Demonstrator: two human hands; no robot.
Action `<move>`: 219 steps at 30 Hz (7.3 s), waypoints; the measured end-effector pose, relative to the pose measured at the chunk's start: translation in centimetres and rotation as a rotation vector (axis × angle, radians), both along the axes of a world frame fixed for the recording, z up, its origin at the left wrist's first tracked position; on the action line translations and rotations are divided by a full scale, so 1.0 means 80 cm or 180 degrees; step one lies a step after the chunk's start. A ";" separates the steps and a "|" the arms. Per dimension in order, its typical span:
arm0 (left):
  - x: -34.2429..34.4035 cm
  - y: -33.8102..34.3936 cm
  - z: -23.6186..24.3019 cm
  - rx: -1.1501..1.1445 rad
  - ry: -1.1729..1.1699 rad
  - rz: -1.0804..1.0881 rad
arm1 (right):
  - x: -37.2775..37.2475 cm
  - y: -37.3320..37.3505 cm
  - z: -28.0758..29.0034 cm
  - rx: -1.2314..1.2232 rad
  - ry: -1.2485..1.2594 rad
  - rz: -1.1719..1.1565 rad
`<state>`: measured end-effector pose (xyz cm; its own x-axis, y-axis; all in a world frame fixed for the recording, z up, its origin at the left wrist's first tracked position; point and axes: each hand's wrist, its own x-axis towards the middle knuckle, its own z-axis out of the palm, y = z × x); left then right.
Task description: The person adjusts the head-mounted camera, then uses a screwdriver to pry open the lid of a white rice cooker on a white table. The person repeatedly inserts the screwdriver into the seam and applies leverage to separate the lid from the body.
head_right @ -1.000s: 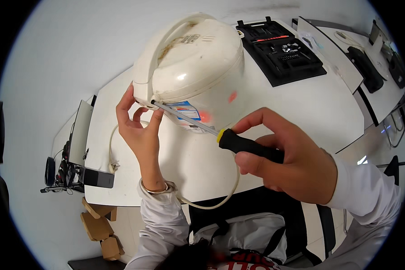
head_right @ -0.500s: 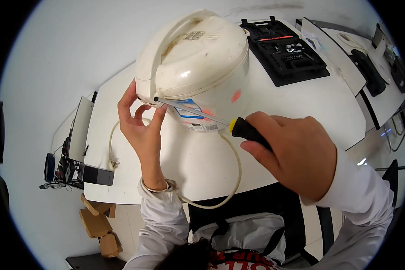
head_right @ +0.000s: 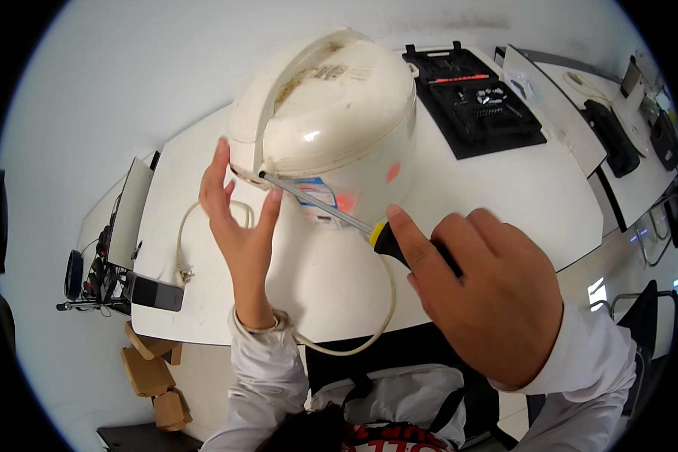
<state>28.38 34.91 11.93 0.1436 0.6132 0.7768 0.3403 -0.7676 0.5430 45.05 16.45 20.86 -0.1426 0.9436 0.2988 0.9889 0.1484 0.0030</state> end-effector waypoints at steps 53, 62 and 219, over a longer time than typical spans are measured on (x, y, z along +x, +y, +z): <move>0.060 -0.145 -0.001 -0.4105 -0.2974 -0.3846 | 0.012 -0.042 -0.067 0.1398 0.1046 0.0181; 0.061 -0.152 -0.005 -0.3983 -0.3132 -0.3794 | 0.012 -0.039 -0.097 0.2003 0.0783 0.0793; 0.053 -0.161 -0.008 -0.4171 -0.3203 -0.3754 | -0.018 -0.041 -0.115 0.1545 0.2144 -0.0052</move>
